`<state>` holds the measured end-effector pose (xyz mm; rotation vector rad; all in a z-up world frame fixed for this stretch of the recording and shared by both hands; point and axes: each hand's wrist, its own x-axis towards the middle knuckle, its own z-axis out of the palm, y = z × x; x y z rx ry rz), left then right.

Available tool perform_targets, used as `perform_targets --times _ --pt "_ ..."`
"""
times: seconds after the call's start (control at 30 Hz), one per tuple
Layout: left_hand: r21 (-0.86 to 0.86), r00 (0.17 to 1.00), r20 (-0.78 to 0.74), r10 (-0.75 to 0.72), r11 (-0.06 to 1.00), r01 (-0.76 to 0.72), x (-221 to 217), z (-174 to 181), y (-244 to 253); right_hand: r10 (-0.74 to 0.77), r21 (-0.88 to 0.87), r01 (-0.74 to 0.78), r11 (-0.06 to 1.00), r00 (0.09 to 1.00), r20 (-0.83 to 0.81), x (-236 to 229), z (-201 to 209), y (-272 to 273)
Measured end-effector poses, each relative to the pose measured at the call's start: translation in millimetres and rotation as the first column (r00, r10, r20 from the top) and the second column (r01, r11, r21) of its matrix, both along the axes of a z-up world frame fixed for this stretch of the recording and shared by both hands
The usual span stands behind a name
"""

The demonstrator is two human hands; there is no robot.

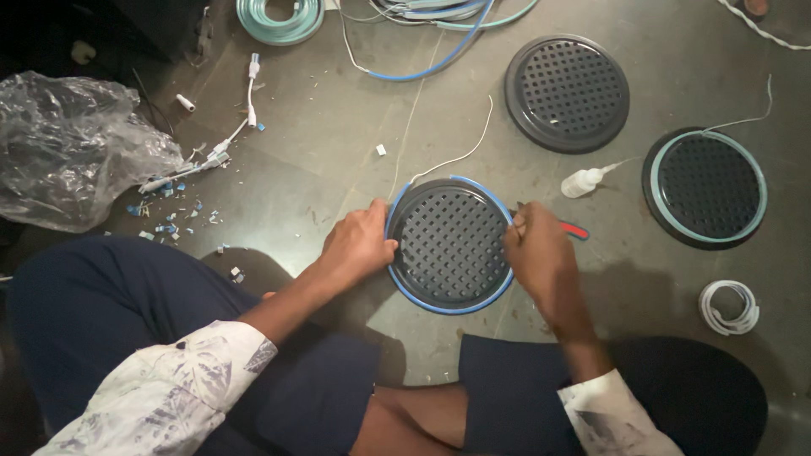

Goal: The person sits on the floor and assembles LED light strips onto circular perforated plastic trays. They apply glue from a white bottle along the edge of the tray, press the light strip into place, and use wire cutters to trim the excess strip. The person repeats this process on multiple trays.

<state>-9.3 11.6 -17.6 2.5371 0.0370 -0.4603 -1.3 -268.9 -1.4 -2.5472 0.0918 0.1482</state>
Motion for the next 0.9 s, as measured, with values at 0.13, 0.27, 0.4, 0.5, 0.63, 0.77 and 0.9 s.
perform_targets --times 0.13,0.27,0.4,0.5,0.63,0.77,0.9 --pt "-0.025 0.993 0.114 0.005 1.0 -0.002 -2 7 -5 0.097 -0.154 -0.077 0.985 0.987 0.131 -3 8 10" --pt "-0.064 0.992 0.124 0.002 0.998 0.006 -2 15 -7 0.048 -0.232 -0.03 0.972 0.996 0.072 -8 16 17" --pt "-0.083 0.988 0.151 0.009 0.997 0.003 -2 16 -8 0.039 -0.284 -0.024 0.959 0.998 0.046 -12 21 20" --pt "-0.105 0.986 0.165 -0.011 0.994 0.029 -3 13 -7 0.039 -0.281 -0.023 0.959 0.998 0.051 -13 19 21" --pt "-0.165 0.975 0.219 -0.022 0.985 0.06 -3 8 -5 0.055 -0.283 -0.041 0.958 0.998 0.042 -13 9 16" --pt "-0.188 0.945 0.323 -0.044 0.976 0.11 3 8 -3 0.086 -0.291 -0.08 0.953 0.996 0.009 -19 -3 11" --pt "-0.194 0.945 0.324 -0.044 0.975 0.112 11 12 -3 0.089 -0.206 -0.101 0.973 0.994 -0.065 -35 -5 14"
